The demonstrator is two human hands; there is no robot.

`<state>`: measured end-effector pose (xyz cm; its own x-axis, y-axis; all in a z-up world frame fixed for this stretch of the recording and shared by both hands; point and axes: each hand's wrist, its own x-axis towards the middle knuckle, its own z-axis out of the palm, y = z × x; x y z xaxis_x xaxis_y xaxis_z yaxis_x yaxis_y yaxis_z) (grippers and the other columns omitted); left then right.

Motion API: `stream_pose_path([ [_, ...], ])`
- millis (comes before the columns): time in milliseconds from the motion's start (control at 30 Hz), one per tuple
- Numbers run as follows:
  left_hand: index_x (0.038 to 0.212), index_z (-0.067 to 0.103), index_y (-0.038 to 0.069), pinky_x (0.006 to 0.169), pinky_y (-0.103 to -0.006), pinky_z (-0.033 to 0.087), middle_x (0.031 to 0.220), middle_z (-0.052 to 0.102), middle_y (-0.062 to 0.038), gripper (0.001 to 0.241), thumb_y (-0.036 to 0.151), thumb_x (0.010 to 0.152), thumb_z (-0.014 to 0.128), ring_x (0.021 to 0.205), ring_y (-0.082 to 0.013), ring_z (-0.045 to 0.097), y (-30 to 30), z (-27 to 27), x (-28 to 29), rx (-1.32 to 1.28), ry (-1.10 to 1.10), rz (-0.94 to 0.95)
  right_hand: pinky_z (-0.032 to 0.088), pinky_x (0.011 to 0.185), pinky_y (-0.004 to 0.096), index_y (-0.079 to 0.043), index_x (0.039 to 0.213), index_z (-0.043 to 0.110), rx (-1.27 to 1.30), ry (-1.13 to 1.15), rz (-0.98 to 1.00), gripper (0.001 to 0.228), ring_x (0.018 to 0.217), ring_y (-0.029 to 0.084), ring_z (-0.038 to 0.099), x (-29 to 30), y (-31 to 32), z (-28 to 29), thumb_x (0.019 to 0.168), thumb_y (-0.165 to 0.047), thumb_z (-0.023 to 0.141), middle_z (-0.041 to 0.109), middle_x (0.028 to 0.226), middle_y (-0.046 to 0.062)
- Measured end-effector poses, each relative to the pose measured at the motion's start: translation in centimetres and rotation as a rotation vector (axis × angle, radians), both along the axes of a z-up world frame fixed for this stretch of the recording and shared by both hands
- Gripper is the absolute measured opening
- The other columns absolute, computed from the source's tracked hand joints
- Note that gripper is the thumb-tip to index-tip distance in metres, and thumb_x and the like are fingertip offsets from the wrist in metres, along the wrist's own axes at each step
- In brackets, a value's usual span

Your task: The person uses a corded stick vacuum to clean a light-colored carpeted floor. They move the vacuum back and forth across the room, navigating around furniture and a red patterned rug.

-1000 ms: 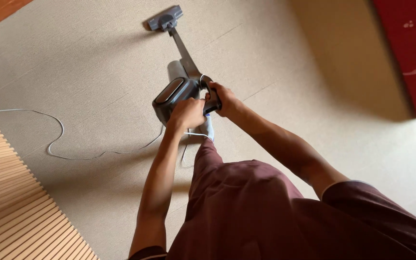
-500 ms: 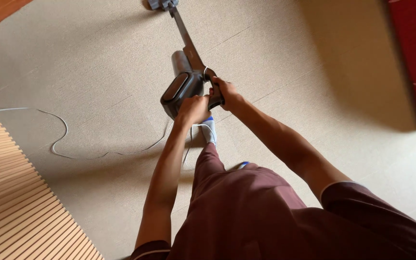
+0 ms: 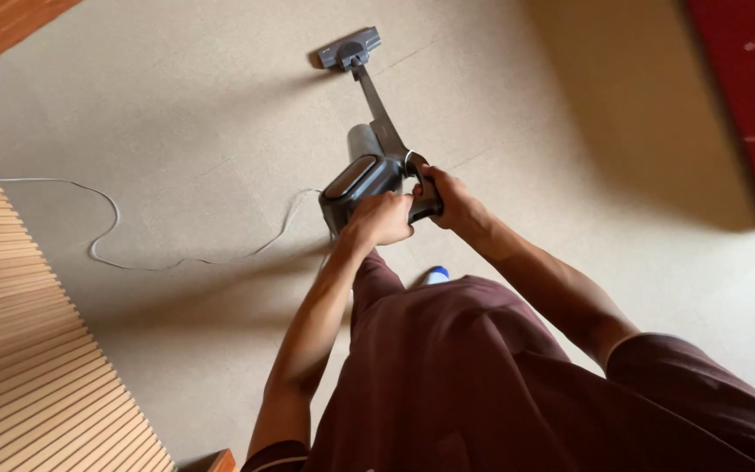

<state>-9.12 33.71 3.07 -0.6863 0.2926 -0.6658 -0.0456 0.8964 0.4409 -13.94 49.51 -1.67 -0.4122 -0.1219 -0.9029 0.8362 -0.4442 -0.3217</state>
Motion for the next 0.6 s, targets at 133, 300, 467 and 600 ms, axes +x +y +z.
stream_pose_path([
  [133, 0.1, 0.072, 0.001, 0.09, -0.057, 0.057, 0.096, 0.076, -0.025, 0.032, 0.019, 0.08, 0.055, 0.1, -0.044, 0.074, 4.8, 7.5, 1.8, 0.005, -0.004, -0.013, 0.058, 0.047, 0.03, 0.0, 0.093, 0.055, -0.032, -0.015, 0.0, 0.024, 0.057, 0.02, 0.069, 1.9, 4.5, 1.9, 0.096, -0.02, 0.067, 0.061, 0.07, 0.012],
  [300, 0.099, 0.073, 0.004, 0.088, -0.0543, 0.058, 0.093, 0.077, -0.02, 0.032, 0.021, 0.078, 0.056, 0.096, -0.0399, 0.075, 8.0, 10.2, 2.0, 0.016, -0.014, 0.009, 0.059, 0.05, 0.03, -0.002, 0.09, 0.057, -0.061, -0.031, 0.037, 0.023, 0.059, 0.019, 0.07, 2.1, 8.0, 2.0, 0.096, -0.023, 0.065, 0.062, 0.07, 0.009],
  [467, 0.095, 0.074, 0.003, 0.086, -0.0563, 0.057, 0.089, 0.077, -0.02, 0.032, 0.017, 0.074, 0.055, 0.094, -0.0405, 0.075, 7.3, 6.9, -0.6, 0.0, -0.008, 0.019, 0.06, 0.051, 0.031, 0.0, 0.093, 0.055, -0.064, -0.045, -0.008, 0.023, 0.058, 0.02, 0.068, -0.5, 7.1, 1.0, 0.095, -0.02, 0.066, 0.061, 0.072, 0.01],
  [600, 0.095, 0.073, 0.001, 0.087, -0.0582, 0.057, 0.089, 0.076, -0.022, 0.031, 0.014, 0.074, 0.055, 0.095, -0.0424, 0.075, 5.2, 4.9, -4.5, -0.012, 0.001, 0.044, 0.059, 0.049, 0.033, 0.002, 0.091, 0.054, -0.066, -0.025, -0.05, 0.024, 0.054, 0.022, 0.067, -4.6, 4.2, 0.2, 0.095, -0.017, 0.068, 0.06, 0.07, 0.012],
])
